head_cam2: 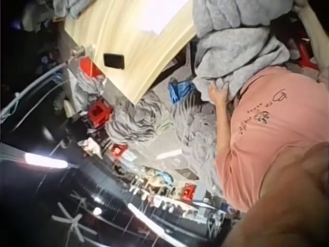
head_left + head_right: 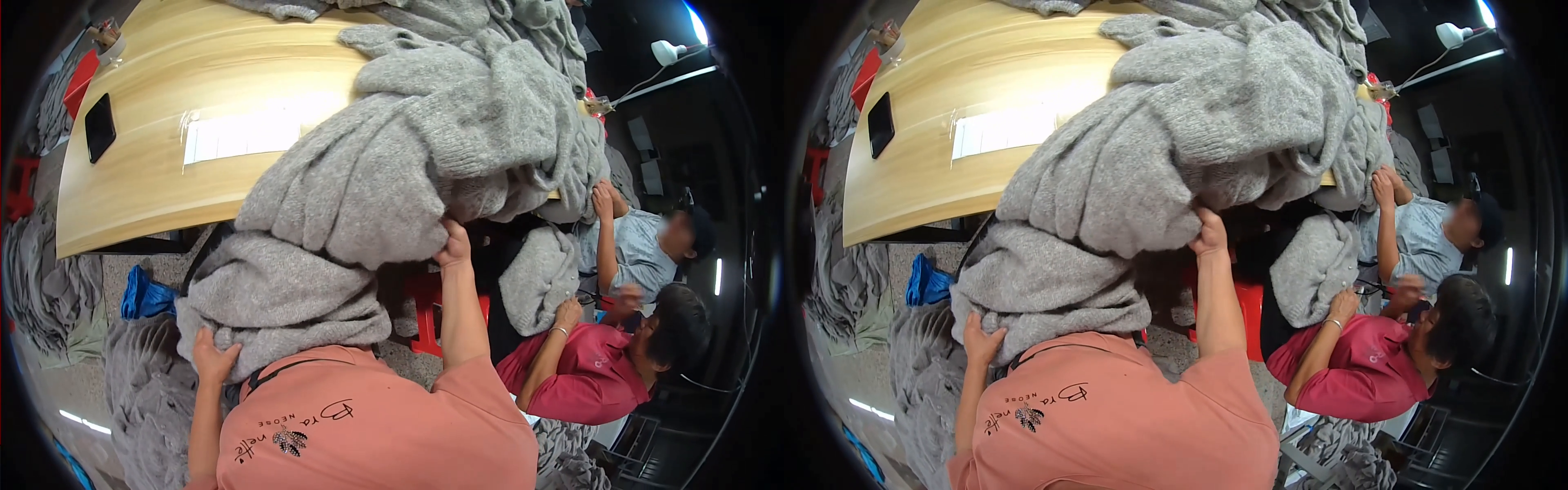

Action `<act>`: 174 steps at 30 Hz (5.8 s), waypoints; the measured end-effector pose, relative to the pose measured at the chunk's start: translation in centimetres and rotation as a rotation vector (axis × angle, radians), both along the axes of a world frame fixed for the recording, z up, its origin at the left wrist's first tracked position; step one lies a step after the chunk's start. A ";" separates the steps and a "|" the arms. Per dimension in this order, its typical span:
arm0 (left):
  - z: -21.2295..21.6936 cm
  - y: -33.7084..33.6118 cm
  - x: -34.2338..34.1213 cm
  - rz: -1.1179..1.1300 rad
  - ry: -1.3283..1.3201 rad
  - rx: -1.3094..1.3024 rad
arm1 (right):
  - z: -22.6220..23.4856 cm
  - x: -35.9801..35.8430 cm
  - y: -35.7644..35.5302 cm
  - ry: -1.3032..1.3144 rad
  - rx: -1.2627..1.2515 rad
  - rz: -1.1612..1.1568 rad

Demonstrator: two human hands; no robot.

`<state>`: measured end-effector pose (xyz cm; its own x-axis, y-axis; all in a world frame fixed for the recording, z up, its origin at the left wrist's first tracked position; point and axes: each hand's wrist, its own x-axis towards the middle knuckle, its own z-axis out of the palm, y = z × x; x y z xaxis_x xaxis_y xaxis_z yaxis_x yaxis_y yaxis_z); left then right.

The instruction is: Inspecting and turning grey fuzzy fabric garments inside out at a processing table.

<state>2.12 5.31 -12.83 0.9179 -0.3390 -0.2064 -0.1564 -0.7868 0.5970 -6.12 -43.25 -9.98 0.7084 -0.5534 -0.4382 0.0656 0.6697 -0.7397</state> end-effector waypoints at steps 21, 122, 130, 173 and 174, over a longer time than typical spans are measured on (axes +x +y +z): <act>1.5 -1.2 -5.5 0.216 -0.297 0.001 | 1.7 19.9 -5.1 0.170 -1.841 0.015; 8.1 -1.0 -1.7 0.428 0.377 -0.920 | 2.3 3.7 19.6 -0.245 -2.014 0.985; 9.0 -2.3 -1.3 0.364 0.543 -1.055 | 10.9 3.7 25.7 -0.588 -0.724 1.419; 7.7 -4.1 -3.1 0.542 0.779 -1.204 | 4.8 4.7 28.2 -0.860 -1.585 0.621; 8.2 -4.5 -3.0 0.557 0.732 -1.190 | 4.4 4.6 28.3 -0.835 -1.619 0.624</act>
<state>-0.91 0.85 -4.66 0.8009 -0.2861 -0.5260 0.5982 0.3441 0.7237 -1.47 -14.95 -5.55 0.6644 0.3527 0.6589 0.7372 -0.4541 -0.5003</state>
